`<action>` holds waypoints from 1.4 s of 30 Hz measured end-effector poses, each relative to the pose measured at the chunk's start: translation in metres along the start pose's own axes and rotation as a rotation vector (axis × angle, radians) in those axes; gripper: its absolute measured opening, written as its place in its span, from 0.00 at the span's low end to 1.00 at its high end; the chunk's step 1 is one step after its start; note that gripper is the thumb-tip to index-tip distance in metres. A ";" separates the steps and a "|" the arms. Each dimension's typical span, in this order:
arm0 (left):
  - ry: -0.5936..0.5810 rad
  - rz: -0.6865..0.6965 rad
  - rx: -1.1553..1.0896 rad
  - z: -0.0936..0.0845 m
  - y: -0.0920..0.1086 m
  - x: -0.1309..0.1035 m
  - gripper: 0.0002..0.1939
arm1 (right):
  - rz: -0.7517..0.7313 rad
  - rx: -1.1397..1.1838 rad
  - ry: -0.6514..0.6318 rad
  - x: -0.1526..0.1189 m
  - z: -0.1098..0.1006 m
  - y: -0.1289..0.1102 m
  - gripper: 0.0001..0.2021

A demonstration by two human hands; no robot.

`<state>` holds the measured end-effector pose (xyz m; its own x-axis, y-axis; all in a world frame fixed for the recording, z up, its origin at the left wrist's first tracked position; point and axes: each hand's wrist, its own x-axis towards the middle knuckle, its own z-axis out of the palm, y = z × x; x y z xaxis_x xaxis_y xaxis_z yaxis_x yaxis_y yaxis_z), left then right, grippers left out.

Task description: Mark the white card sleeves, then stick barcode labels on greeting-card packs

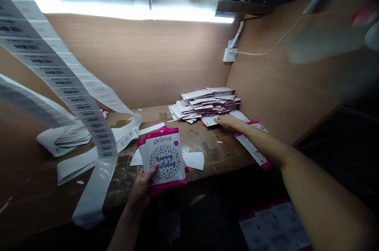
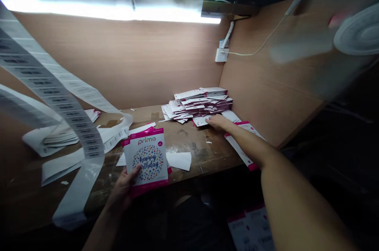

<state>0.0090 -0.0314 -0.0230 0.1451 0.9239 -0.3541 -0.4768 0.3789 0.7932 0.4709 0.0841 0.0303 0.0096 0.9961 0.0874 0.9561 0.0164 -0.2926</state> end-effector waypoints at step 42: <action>0.286 0.762 0.430 -0.021 -0.009 0.003 0.34 | -0.211 1.662 -0.108 -0.078 0.105 -0.260 0.41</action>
<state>-0.0043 -0.0330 -0.0414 -0.3231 0.9053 0.2758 0.0157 -0.2863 0.9580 0.1906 0.0115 -0.0005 -0.1556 0.9646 0.2128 -0.3891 0.1382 -0.9108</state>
